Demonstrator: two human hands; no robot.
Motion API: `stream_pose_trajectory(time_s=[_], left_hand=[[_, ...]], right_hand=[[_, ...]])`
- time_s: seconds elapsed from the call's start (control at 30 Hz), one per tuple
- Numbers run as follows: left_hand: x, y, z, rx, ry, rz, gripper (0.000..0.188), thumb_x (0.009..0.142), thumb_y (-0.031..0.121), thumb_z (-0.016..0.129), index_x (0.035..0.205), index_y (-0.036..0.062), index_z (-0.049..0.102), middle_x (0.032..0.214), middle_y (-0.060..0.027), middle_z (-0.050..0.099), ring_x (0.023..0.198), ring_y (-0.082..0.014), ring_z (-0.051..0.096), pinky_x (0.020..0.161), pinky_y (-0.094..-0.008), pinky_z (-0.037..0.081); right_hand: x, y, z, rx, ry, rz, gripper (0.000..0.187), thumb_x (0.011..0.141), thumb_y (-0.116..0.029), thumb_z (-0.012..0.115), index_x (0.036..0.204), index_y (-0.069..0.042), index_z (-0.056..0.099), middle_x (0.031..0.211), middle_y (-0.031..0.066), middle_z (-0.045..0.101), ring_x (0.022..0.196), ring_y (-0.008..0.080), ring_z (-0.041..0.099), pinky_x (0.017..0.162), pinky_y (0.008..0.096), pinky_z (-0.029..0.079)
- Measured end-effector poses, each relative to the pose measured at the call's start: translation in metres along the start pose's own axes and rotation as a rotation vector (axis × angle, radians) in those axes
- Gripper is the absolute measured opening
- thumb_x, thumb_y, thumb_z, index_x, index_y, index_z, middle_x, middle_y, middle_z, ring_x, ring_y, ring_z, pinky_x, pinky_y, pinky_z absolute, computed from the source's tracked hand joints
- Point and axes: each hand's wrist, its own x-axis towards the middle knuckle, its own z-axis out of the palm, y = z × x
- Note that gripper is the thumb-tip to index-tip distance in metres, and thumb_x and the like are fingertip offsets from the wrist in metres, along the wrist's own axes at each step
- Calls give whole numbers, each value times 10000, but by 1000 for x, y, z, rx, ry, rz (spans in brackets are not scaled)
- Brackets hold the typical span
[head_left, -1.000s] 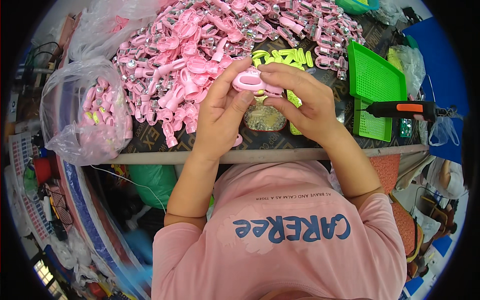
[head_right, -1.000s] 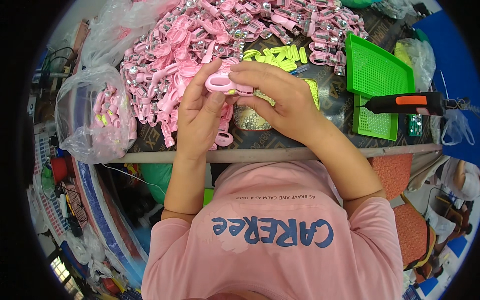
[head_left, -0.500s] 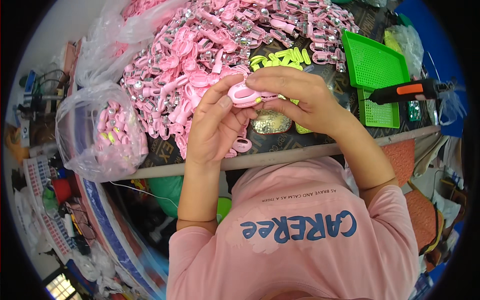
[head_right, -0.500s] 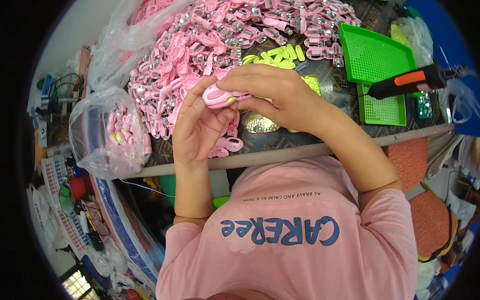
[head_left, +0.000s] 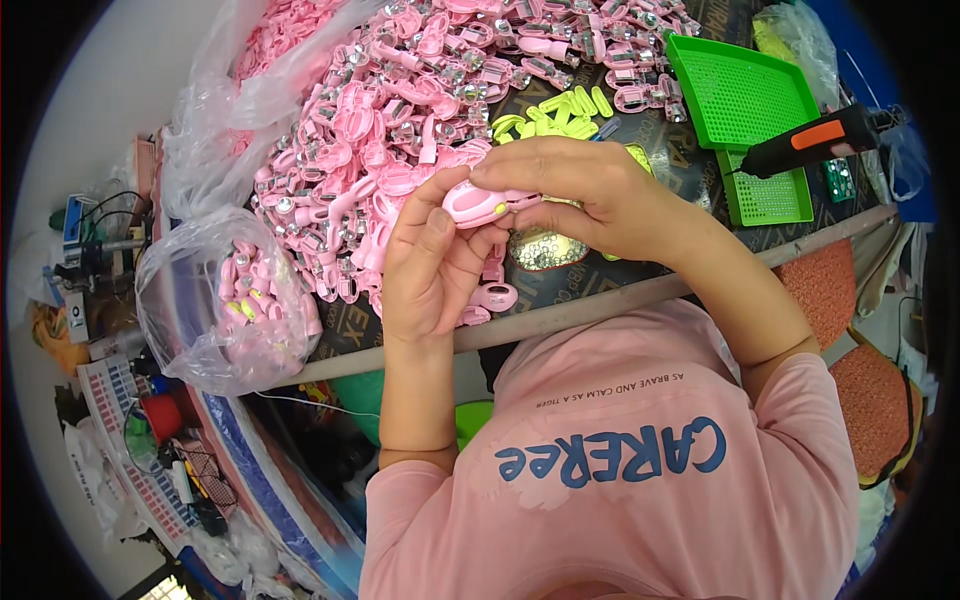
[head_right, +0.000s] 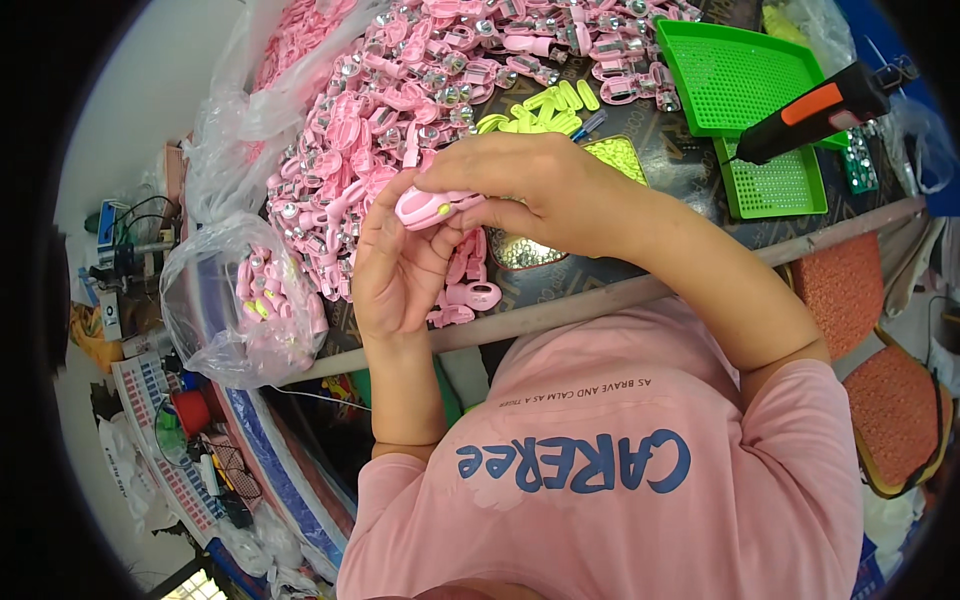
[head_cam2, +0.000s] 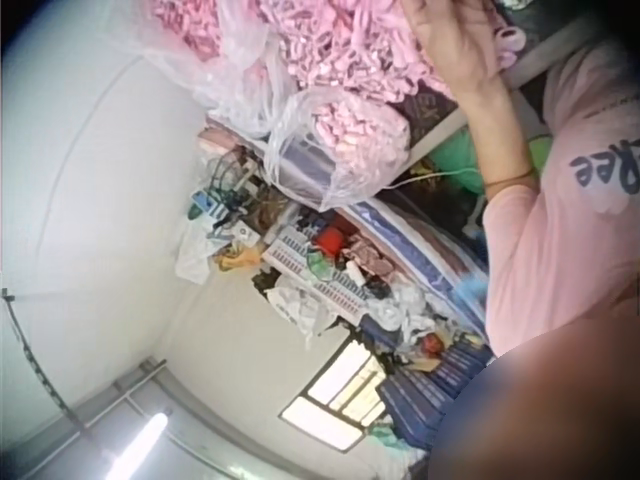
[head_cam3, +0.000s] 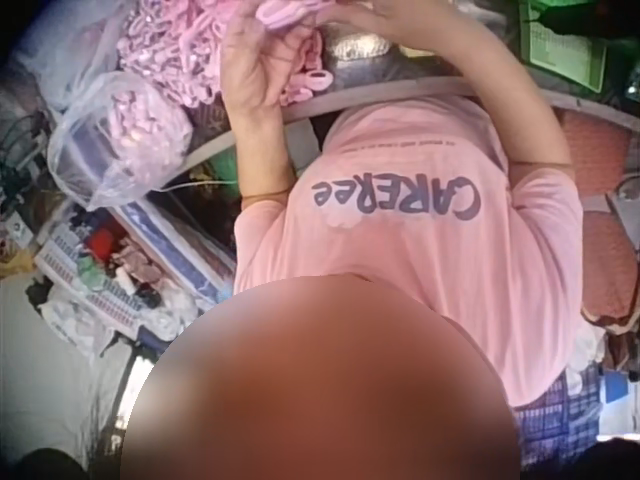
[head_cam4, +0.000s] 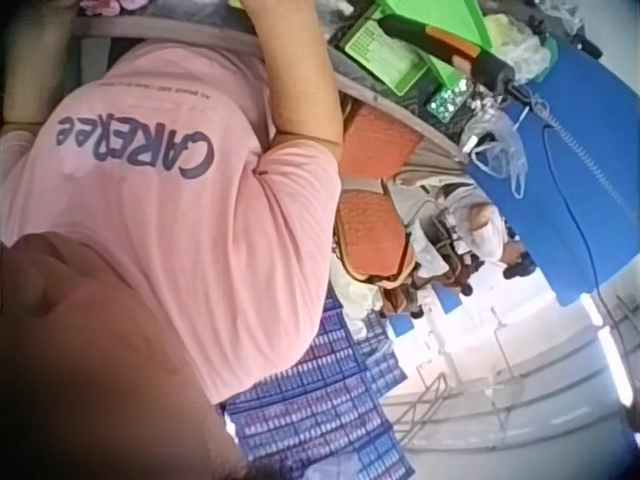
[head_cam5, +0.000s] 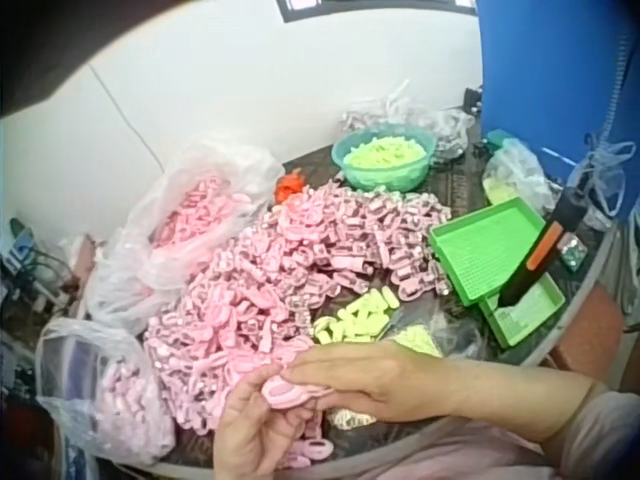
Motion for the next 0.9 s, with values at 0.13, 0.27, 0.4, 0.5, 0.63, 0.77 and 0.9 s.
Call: stream_pose_trajectory(time_s=[0.13,0.27,0.4,0.5,0.63,0.77,0.9], left_hand=[[1,-6,0,-33,32,-8,407,1080,161,545,1437,-26,485,1307,-199,638,1141,-306,691,961,-415,602],[8,-9,1,-3,1,-33,418,1082,179,548,1442,-24,478,1300,-186,639,1132,-292,690,944,-400,597],[15,-10,15,89,-3,17,434,1083,201,554,1454,-3,460,1357,-169,595,1129,-268,678,953,-373,576],[14,-16,16,758,155,370,361,1008,54,642,1351,4,541,1322,-136,599,1051,-238,662,926,-357,549],[22,-19,15,1113,127,685,276,826,-54,786,1077,9,689,1114,-147,684,1005,-264,674,877,-357,541],[29,-18,16,1183,91,756,300,809,-56,798,1078,16,686,1060,-133,699,998,-271,681,885,-364,542],[31,-16,20,1179,55,739,303,778,-48,828,1036,22,685,1052,-130,700,991,-276,685,883,-365,544]], right_hand=[[-5,-2,0,-1,-11,68,455,841,-56,788,1288,-46,705,1259,139,721,1176,314,690,987,395,560],[-11,-1,-2,-29,4,92,464,841,-42,786,1296,-34,698,1256,142,723,1168,317,692,986,393,556],[-15,-1,-13,-48,51,112,463,839,-68,798,1290,-35,701,1242,147,727,1134,317,702,962,390,557],[-15,-1,-23,-88,91,129,462,831,-84,814,1279,-38,711,1213,153,737,1098,319,712,935,393,561],[-16,-8,-28,-93,101,138,453,835,-87,811,1275,-39,713,1209,153,739,1117,323,707,953,396,557],[-14,-16,-32,-165,121,134,448,838,-84,808,1273,-42,712,1207,153,737,1135,325,701,961,398,557],[-14,-19,-38,-204,70,129,454,862,-113,796,1297,-32,693,1258,152,720,1147,308,699,978,381,546]])
